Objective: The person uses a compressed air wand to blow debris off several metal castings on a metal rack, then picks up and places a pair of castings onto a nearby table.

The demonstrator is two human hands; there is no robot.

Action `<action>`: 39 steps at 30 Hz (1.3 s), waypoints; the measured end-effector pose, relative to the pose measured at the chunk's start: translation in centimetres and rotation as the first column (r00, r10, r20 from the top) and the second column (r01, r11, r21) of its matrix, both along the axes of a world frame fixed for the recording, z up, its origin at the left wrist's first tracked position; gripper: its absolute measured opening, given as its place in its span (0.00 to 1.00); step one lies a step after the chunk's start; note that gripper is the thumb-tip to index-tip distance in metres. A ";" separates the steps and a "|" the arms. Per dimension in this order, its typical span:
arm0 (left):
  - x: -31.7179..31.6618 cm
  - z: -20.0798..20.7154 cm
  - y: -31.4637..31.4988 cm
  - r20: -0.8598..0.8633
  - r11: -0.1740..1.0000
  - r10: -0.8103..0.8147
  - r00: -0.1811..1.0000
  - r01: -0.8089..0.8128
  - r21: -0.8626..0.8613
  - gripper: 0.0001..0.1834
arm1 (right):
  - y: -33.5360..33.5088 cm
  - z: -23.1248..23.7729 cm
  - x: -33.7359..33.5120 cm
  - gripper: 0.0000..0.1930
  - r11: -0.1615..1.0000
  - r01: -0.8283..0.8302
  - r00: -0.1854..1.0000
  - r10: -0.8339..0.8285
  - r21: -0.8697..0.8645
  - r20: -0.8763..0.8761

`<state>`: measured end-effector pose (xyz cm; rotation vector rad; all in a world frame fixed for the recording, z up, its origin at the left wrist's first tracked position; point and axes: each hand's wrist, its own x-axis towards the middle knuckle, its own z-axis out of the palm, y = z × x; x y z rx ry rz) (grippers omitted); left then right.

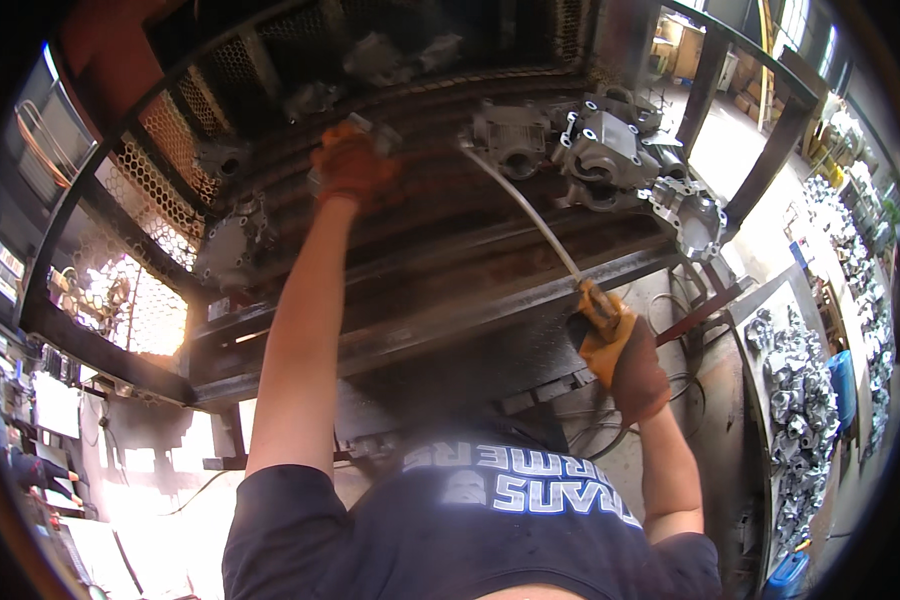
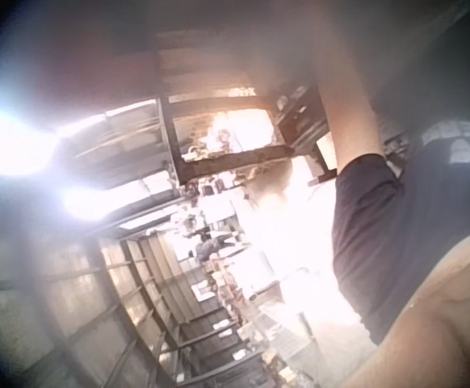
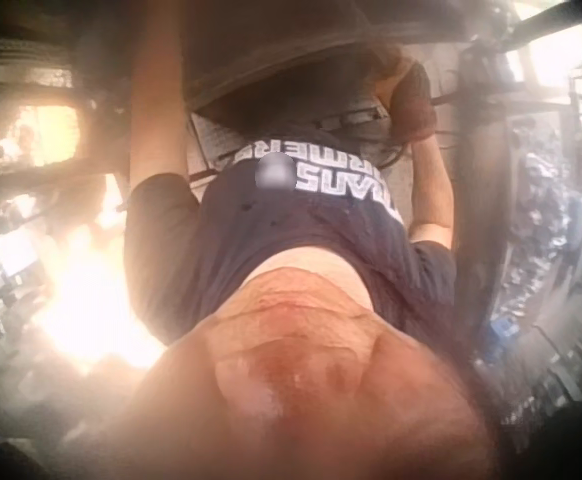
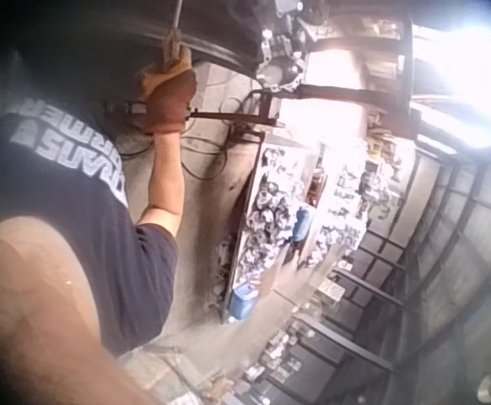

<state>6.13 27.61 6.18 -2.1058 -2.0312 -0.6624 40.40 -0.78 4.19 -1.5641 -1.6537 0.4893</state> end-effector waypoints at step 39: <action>5.8 -1.2 -6.5 0.732 0.465 0.271 -0.625 0.751 0.469 0.48 | -4.7 -0.2 6.2 0.08 0.969 0.236 0.914 -0.246 -0.071 -0.322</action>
